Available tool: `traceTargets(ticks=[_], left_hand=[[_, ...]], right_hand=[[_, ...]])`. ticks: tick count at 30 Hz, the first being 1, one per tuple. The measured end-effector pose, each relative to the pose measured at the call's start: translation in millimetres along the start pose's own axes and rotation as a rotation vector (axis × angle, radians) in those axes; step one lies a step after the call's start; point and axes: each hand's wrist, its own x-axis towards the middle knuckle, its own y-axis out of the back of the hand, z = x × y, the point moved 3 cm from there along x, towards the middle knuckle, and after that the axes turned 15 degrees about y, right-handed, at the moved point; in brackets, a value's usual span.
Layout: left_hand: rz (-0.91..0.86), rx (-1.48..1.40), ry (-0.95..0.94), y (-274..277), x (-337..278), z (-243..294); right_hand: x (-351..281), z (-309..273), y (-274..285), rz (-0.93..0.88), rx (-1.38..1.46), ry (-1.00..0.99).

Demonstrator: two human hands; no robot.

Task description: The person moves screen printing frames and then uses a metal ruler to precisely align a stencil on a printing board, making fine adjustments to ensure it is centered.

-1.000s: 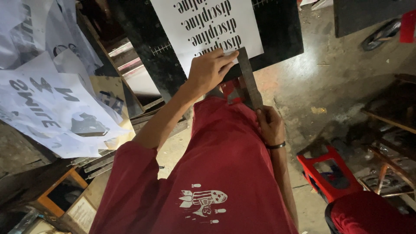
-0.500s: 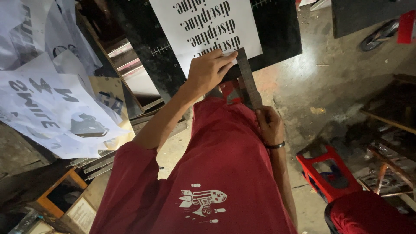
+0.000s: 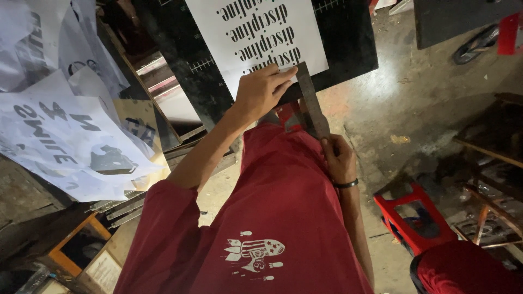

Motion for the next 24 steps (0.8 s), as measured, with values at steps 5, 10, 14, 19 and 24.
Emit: traceTargets(ticks=[5, 10, 14, 19, 24], left_hand=[[0.017, 0.028, -0.006, -3, -3, -4], [-0.125, -0.028, 0.036, -5, -5, -8], [-0.152, -0.042, 0.063, 8, -3, 1], [-0.166, -0.064, 0.088, 11, -3, 4], [-0.176, -0.060, 0.083, 7, -3, 1]], right_hand=[[-1, 6, 1, -0.034, -0.011, 0.019], [-19, 19, 4, 0.076, 0.133, 0.017], [-25, -2, 23, 0.122, 0.094, -0.009], [-39, -6, 35, 0.140, -0.205, 0.099], [-40, -10, 35, 0.160, -0.266, 0.150]])
